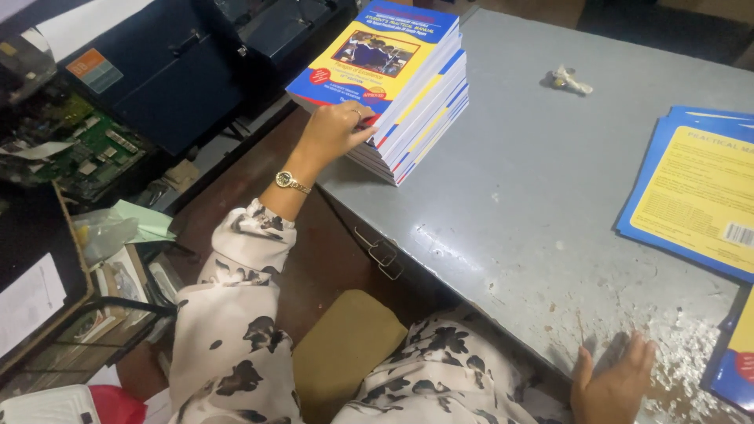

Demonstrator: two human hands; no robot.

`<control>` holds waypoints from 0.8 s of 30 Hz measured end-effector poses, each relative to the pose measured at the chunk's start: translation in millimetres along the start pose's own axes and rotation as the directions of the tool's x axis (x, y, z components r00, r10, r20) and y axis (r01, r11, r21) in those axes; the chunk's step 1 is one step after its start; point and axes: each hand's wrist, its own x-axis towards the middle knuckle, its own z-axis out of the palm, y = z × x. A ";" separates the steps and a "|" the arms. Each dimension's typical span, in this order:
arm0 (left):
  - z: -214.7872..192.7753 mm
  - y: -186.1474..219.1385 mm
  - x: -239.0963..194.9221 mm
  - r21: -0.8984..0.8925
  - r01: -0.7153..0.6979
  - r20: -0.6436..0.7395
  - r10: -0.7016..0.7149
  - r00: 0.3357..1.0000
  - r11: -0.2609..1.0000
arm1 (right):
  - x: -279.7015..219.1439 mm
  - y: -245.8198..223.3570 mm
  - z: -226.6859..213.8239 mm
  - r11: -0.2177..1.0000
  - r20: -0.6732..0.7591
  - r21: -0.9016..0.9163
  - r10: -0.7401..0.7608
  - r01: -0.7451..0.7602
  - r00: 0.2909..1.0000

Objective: Assembling printed books by manually inserting stacks of inner pages into pre-printed covers.

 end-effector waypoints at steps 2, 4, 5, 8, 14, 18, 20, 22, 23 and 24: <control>-9.1 1.5 1.7 -0.010 -0.001 0.076 0.002 0.997 1.000 | 0.7 0.8 1.4 1.000 -0.011 0.008 -0.008 0.008 1.000; 0.6 2.3 0.5 0.014 0.005 0.049 -0.005 0.999 1.000 | 2.9 -0.6 -1.2 1.000 0.032 0.013 0.027 -0.027 0.999; 5.0 3.0 -1.7 0.039 0.021 0.021 -0.022 1.000 0.999 | 4.0 -1.0 -2.7 0.998 0.079 0.019 0.052 -0.054 0.995; 16.9 -3.2 -1.3 0.035 -0.008 -0.030 0.009 0.999 0.999 | 0.4 0.3 2.0 0.998 0.024 0.043 0.050 -0.051 0.998; -1.5 17.3 14.4 -0.067 -0.121 -0.166 0.109 0.980 0.990 | 0.2 -5.2 -2.4 0.998 0.002 0.051 0.028 -0.028 1.000; 6.7 82.1 21.7 0.113 -0.357 -0.313 0.374 0.873 0.927 | -0.7 5.8 8.6 0.999 -0.020 0.008 0.048 -0.048 0.999; 17.0 118.7 16.1 -0.039 -0.382 -0.363 0.343 0.866 0.923 | -3.2 13.3 12.6 0.998 0.030 0.017 0.065 -0.066 0.997; 15.7 161.3 10.9 -0.005 -0.419 -0.387 0.384 0.838 0.908 | -3.7 14.4 12.3 0.998 0.013 0.031 0.055 -0.055 0.998; 14.7 183.5 7.4 0.037 -0.449 -0.402 0.424 0.811 0.893 | -5.2 15.6 11.4 0.998 0.001 0.054 0.039 -0.039 0.999; 34.2 200.4 -0.4 0.024 -0.454 -0.409 0.423 0.808 0.891 | -6.2 19.7 17.9 0.998 -0.002 0.041 0.048 -0.048 0.999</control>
